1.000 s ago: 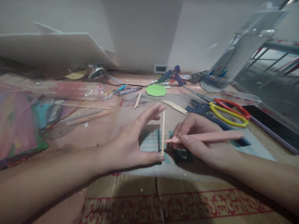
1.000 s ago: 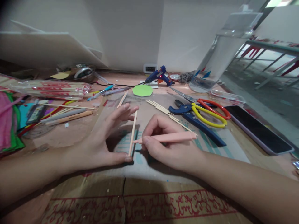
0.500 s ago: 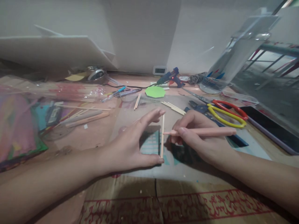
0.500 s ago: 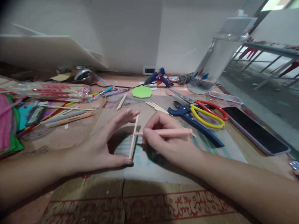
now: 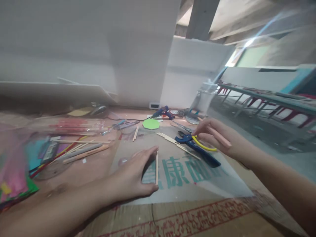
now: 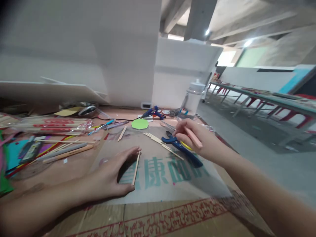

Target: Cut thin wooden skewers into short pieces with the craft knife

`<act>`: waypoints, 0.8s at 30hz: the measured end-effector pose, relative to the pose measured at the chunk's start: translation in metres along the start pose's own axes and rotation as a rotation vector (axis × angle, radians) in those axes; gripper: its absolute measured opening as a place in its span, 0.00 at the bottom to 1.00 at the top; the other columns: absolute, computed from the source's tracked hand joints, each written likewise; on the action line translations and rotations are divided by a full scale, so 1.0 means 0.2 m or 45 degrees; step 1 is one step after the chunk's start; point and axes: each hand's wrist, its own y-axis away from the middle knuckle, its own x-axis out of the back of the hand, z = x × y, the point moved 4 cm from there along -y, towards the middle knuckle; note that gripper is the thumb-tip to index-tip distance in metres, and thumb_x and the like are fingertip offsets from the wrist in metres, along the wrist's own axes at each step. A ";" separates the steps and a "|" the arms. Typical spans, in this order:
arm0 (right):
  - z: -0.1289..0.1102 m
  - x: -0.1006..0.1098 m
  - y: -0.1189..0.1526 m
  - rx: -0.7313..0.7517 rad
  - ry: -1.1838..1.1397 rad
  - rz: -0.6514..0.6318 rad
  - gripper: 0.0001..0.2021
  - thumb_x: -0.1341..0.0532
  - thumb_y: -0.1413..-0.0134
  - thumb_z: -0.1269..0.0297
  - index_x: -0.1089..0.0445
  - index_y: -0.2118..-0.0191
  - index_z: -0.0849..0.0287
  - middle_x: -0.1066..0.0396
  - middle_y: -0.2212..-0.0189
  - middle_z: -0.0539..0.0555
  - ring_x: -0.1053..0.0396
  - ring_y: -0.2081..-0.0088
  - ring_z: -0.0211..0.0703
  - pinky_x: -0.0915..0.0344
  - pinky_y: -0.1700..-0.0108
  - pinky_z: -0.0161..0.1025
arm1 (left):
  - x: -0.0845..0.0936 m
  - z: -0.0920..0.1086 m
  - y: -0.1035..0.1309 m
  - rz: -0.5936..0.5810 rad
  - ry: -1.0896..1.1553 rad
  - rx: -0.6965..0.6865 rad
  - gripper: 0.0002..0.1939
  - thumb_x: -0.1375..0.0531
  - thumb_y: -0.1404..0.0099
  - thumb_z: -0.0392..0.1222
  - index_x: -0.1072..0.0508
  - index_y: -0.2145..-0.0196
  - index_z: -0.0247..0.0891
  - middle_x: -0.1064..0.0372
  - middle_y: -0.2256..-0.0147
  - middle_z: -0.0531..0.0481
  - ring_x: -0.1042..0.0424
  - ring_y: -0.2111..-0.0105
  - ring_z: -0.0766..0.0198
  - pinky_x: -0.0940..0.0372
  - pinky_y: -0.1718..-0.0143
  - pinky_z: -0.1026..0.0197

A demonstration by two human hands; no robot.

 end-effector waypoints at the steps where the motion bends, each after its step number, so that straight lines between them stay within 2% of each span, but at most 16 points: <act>1: 0.08 0.04 0.04 -0.082 0.077 0.032 0.09 0.38 0.37 0.56 0.32 0.57 0.55 0.22 0.59 0.57 0.24 0.58 0.52 0.30 0.58 0.46 | 0.00 -0.01 0.00 0.012 -0.016 -0.006 0.51 0.32 0.46 0.45 0.50 0.29 0.41 0.44 0.32 0.37 0.41 0.33 0.43 0.44 0.32 0.40; 2: 0.17 0.07 0.08 -0.182 0.155 0.034 0.11 0.39 0.37 0.55 0.34 0.55 0.55 0.22 0.57 0.58 0.24 0.57 0.53 0.31 0.57 0.46 | -0.01 -0.02 0.00 0.015 -0.036 -0.010 0.50 0.32 0.45 0.45 0.49 0.30 0.41 0.44 0.32 0.37 0.40 0.33 0.42 0.44 0.33 0.39; 6: 0.51 0.14 0.30 -0.569 0.457 0.048 0.19 0.36 0.43 0.49 0.36 0.53 0.55 0.23 0.63 0.58 0.24 0.64 0.53 0.33 0.65 0.43 | -0.01 -0.04 0.00 0.037 -0.108 -0.015 0.49 0.32 0.45 0.47 0.47 0.30 0.44 0.43 0.32 0.37 0.41 0.33 0.39 0.44 0.34 0.35; 9: 0.68 0.14 0.41 -0.638 0.464 0.072 0.20 0.35 0.49 0.50 0.35 0.56 0.56 0.25 0.73 0.55 0.27 0.75 0.51 0.36 0.72 0.43 | -0.01 -0.03 0.01 0.027 -0.112 -0.011 0.49 0.32 0.44 0.48 0.48 0.30 0.44 0.43 0.32 0.37 0.41 0.33 0.39 0.44 0.34 0.36; 13: 0.86 0.13 0.46 -0.694 0.461 0.189 0.17 0.33 0.56 0.50 0.37 0.65 0.52 0.29 0.81 0.53 0.27 0.77 0.58 0.36 0.74 0.47 | 0.00 -0.01 0.00 -0.021 -0.102 0.017 0.51 0.31 0.45 0.48 0.49 0.30 0.42 0.44 0.32 0.35 0.43 0.32 0.38 0.44 0.34 0.35; 16: 0.94 0.14 0.47 -0.682 0.445 0.277 0.19 0.29 0.59 0.53 0.39 0.68 0.49 0.29 0.81 0.53 0.27 0.78 0.60 0.36 0.76 0.48 | 0.01 0.01 0.00 -0.027 -0.104 0.015 0.52 0.30 0.46 0.48 0.49 0.30 0.40 0.44 0.32 0.34 0.42 0.33 0.39 0.44 0.33 0.35; 17: 0.95 0.14 0.47 -0.619 0.431 0.320 0.17 0.29 0.56 0.53 0.37 0.67 0.49 0.28 0.78 0.55 0.27 0.77 0.58 0.35 0.74 0.48 | 0.01 0.01 0.00 -0.029 -0.102 0.004 0.52 0.30 0.46 0.48 0.49 0.30 0.40 0.43 0.32 0.35 0.42 0.33 0.39 0.44 0.33 0.36; 18: 0.95 0.16 0.47 -0.494 0.415 0.447 0.15 0.28 0.54 0.54 0.35 0.67 0.49 0.29 0.79 0.55 0.29 0.79 0.55 0.37 0.76 0.47 | 0.01 0.01 -0.01 -0.029 -0.097 -0.010 0.52 0.30 0.47 0.48 0.49 0.30 0.40 0.43 0.33 0.35 0.41 0.34 0.40 0.44 0.33 0.37; 20: 0.97 0.19 0.49 -0.405 0.399 0.532 0.14 0.28 0.51 0.56 0.35 0.68 0.48 0.31 0.81 0.53 0.33 0.83 0.50 0.40 0.78 0.45 | 0.01 0.01 -0.01 -0.023 -0.085 -0.039 0.53 0.29 0.47 0.49 0.49 0.30 0.40 0.42 0.33 0.36 0.40 0.34 0.41 0.43 0.34 0.39; 24: 1.04 0.27 0.51 -0.258 0.351 0.606 0.15 0.28 0.50 0.54 0.36 0.69 0.47 0.36 0.84 0.50 0.39 0.88 0.47 0.49 0.82 0.47 | 0.01 0.02 0.00 -0.004 -0.065 -0.078 0.53 0.29 0.47 0.49 0.48 0.30 0.41 0.39 0.35 0.37 0.38 0.35 0.41 0.41 0.35 0.40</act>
